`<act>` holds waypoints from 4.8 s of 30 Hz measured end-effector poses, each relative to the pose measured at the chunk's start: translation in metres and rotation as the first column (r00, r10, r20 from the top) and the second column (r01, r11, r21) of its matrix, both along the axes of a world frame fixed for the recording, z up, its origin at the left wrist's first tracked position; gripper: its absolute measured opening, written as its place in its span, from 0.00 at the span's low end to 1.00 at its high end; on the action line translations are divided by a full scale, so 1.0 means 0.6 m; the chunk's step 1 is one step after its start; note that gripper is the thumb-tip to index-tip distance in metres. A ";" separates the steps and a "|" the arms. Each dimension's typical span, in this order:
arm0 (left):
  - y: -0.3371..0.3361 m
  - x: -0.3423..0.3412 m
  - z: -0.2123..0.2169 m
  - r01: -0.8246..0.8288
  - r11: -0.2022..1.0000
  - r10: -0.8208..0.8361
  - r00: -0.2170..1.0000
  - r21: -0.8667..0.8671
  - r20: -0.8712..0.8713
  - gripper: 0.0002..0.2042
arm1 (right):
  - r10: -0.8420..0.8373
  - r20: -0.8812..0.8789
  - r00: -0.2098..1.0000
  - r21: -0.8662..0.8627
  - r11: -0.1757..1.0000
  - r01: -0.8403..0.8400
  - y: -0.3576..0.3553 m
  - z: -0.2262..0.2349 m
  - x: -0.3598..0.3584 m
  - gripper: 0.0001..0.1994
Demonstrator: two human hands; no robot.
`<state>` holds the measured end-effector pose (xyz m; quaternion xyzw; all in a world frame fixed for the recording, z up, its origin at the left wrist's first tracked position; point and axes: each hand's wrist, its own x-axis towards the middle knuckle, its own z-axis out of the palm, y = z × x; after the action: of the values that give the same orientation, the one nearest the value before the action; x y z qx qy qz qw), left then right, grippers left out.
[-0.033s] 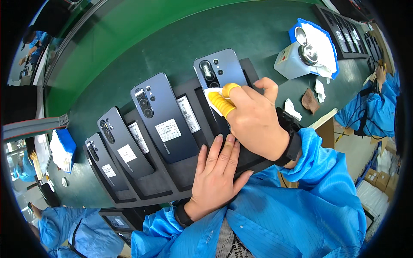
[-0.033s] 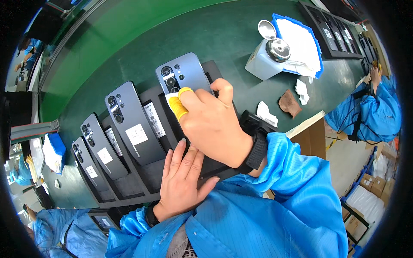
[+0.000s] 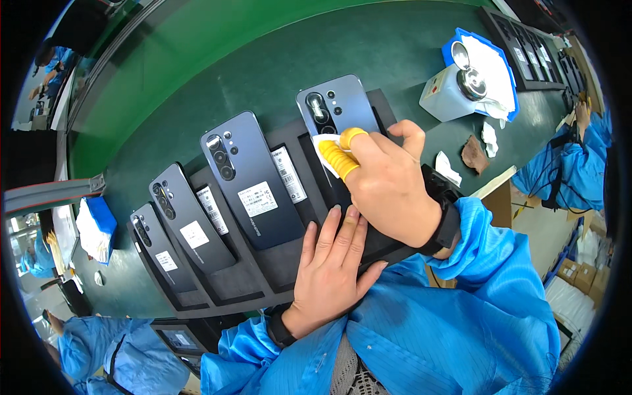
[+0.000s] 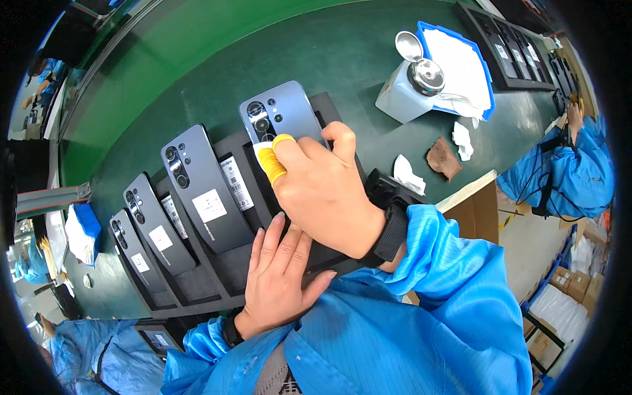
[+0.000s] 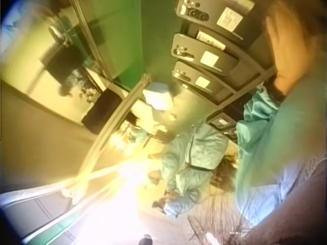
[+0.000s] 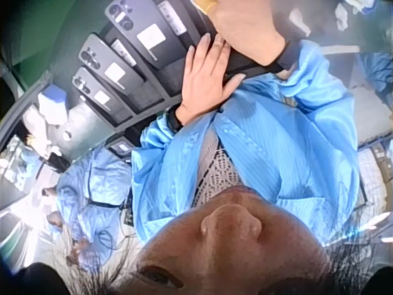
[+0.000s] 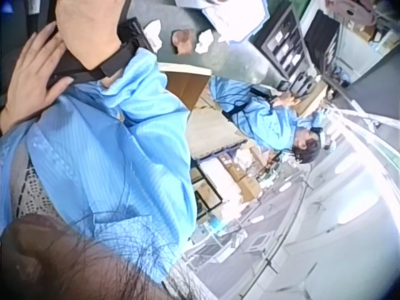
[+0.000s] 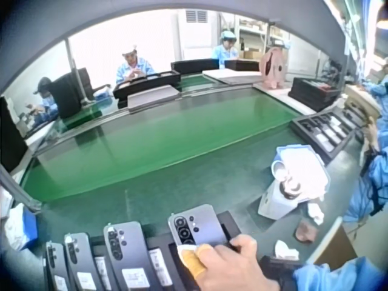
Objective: Cleaning the back panels and camera lenses of several mobile phones on an assembly line.
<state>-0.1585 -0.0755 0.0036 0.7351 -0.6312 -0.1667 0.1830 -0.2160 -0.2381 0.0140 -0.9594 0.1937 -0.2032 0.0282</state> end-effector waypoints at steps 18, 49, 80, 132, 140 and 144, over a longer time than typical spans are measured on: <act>-0.001 0.000 0.005 0.000 1.000 0.000 1.000 0.011 -0.009 0.36 | -0.193 0.043 0.980 -0.027 0.981 0.194 -0.030 0.012 -0.031 0.02; -0.001 0.000 0.003 0.018 1.000 -0.018 1.000 0.007 0.019 0.36 | -0.049 -0.002 0.999 0.044 0.998 0.049 -0.055 0.012 -0.019 0.07; 0.038 0.024 0.022 -0.060 0.966 -0.007 0.966 -0.253 -0.257 0.22 | -0.535 -0.009 0.845 -0.356 0.791 0.497 -0.145 0.088 -0.131 0.08; 0.107 0.090 -0.009 -0.267 0.957 0.267 0.964 -0.113 -0.014 0.30 | 0.130 -0.098 0.987 -0.122 0.982 -0.141 0.051 0.026 0.148 0.12; 0.106 0.090 -0.009 -0.266 0.957 0.266 0.964 -0.118 -0.018 0.29 | 0.197 0.000 0.980 0.136 0.971 -0.195 0.051 0.030 0.168 0.08; 0.106 0.090 -0.008 -0.264 0.957 0.264 0.964 -0.122 -0.014 0.29 | 0.254 0.054 0.966 0.191 0.947 -0.259 0.051 0.018 0.183 0.06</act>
<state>-0.1047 -0.0121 -0.0012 0.8002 -0.5368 -0.1009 0.2476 -0.1059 -0.2074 0.0245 -0.9659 0.0860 -0.1915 0.1516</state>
